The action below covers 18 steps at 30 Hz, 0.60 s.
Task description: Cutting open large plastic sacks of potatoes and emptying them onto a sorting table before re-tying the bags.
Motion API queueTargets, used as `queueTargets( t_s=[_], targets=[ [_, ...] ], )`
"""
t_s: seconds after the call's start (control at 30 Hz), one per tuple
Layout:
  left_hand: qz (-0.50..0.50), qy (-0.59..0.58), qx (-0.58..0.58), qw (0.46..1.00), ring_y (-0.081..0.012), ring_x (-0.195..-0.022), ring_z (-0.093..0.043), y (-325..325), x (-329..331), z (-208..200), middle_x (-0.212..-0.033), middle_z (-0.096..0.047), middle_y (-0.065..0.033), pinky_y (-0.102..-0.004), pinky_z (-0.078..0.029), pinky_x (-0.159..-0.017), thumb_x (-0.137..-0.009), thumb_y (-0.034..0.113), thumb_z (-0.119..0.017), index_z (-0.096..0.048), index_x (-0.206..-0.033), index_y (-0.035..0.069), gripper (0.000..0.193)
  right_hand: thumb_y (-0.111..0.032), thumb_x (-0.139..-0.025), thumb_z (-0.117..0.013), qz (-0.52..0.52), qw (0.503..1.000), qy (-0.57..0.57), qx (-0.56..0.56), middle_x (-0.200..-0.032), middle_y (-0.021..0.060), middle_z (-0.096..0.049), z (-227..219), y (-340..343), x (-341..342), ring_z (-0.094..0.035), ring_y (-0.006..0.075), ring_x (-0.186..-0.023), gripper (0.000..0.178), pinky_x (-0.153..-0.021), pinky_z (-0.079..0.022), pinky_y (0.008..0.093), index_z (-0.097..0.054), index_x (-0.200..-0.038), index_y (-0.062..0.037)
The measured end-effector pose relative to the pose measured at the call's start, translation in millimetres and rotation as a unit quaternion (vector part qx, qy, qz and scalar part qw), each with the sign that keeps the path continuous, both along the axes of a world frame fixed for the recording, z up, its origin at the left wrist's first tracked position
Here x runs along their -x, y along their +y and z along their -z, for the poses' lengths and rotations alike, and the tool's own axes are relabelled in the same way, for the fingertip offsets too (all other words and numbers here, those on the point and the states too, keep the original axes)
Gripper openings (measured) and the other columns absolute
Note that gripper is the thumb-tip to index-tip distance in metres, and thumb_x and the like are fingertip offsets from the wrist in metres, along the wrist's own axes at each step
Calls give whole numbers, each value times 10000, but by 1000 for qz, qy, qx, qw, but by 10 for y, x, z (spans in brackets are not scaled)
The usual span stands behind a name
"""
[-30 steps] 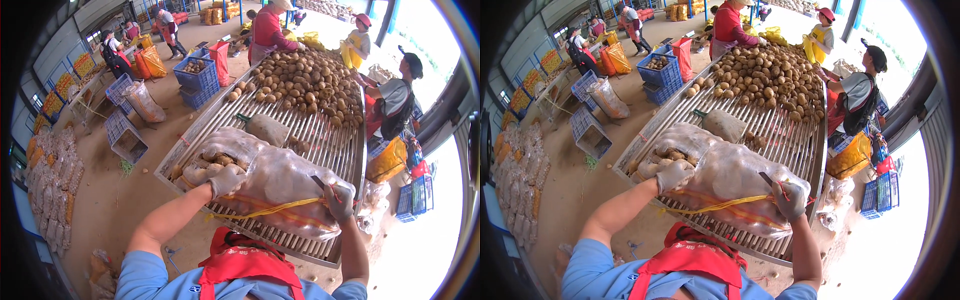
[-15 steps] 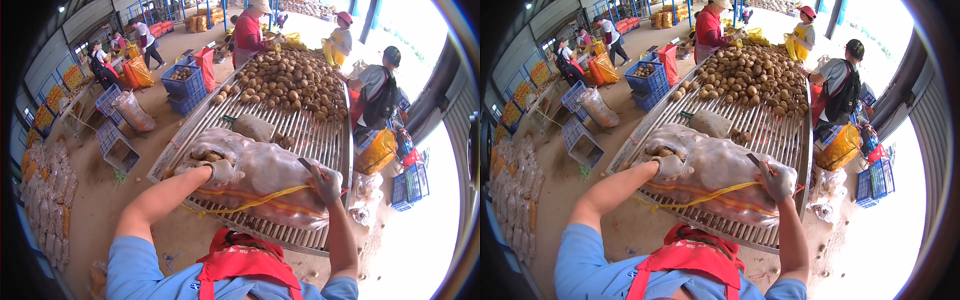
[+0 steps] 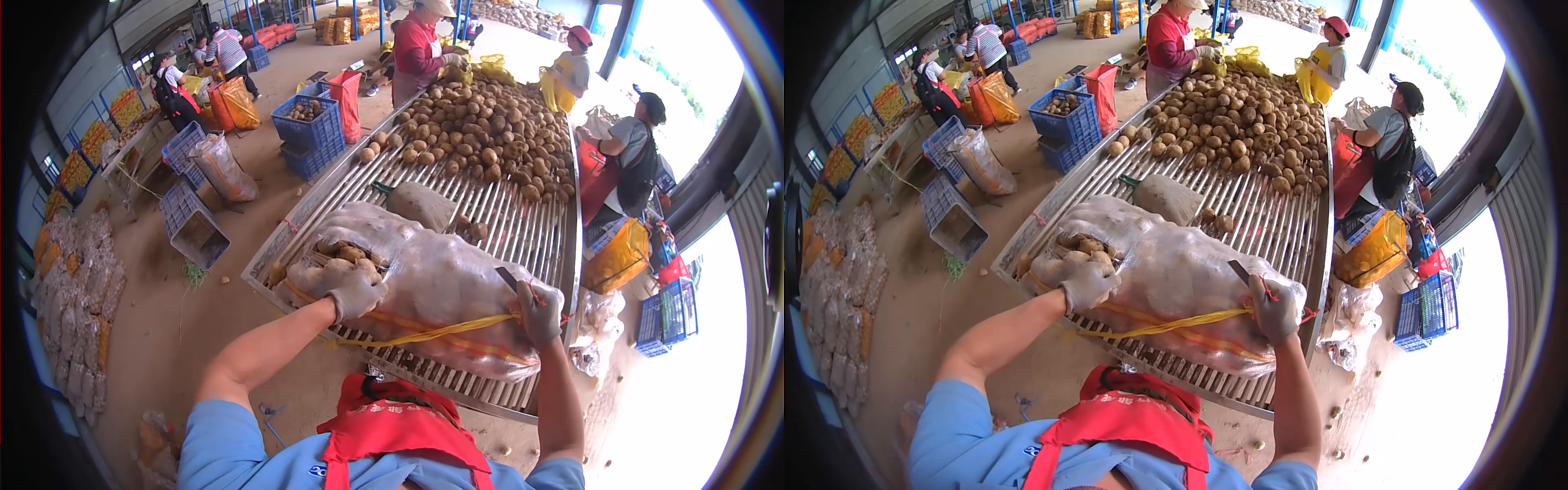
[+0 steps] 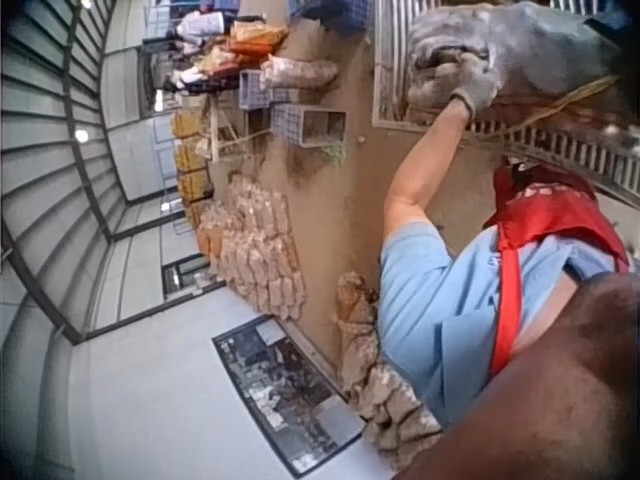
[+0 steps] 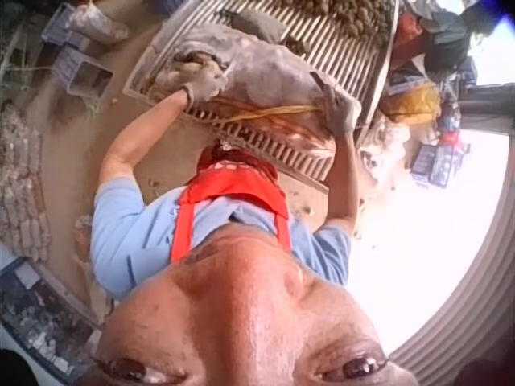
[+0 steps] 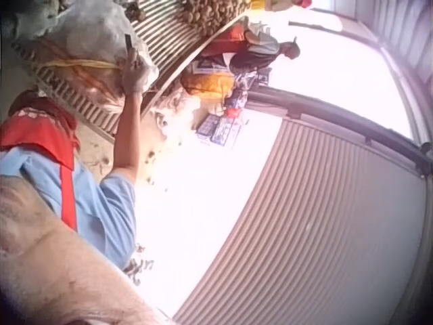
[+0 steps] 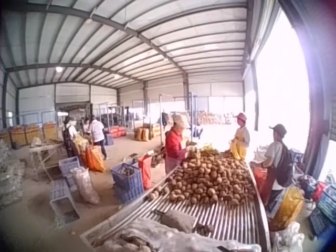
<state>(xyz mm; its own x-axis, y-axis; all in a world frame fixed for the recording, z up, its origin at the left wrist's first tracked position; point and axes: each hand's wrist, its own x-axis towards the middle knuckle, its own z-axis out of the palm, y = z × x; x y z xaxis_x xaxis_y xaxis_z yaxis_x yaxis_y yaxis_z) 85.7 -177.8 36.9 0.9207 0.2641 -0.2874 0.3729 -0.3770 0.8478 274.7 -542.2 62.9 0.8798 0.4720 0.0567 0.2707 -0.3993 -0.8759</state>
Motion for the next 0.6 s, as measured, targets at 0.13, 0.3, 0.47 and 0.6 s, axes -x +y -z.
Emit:
queueTargets(
  t_s=[0.13, 0.3, 0.47, 0.6],
  targets=[
    [-44, 54, 164, 984, -115, -437, -508, 19, -95, -98, -577, -573, -28, -299, -425, -397, -1043, 196, -616, -648, -819, 32, 280, -297, -1085, -619, 27, 999, 42, -11, -690, 36, -703, -32, 55, -22, -563, 59, -532, 401, -486, -437, 260, -735, -848, 5],
    [-48, 32, 182, 982, -120, -444, -525, 30, -60, -32, -582, -601, -52, -290, -445, -407, -1042, 196, -619, -640, -811, 31, 286, -317, -1081, -649, 51, 992, 112, -29, -690, 6, -705, -34, 54, -44, -584, 55, -579, 401, -531, -449, 273, -774, -847, -15],
    [-7, -270, -221, 937, -186, -626, -639, 84, 11, 180, -697, -651, -55, -392, -522, -591, -982, 229, -704, -676, -827, 113, 195, -263, -1091, -638, 1, 999, 39, -36, -717, -51, -609, -180, 208, -241, -556, 52, -651, 327, -595, -466, 277, -699, -849, -52],
    [-27, -148, 116, 982, -73, -494, -559, 71, 132, 203, -620, -627, -9, -264, -437, -456, -1033, 179, -667, -681, -829, 58, 237, -307, -1084, -657, -168, 985, 49, -8, -696, -26, -608, -339, 674, -333, -564, 41, -676, 427, -606, -478, 273, -681, -778, -11]
  ],
)
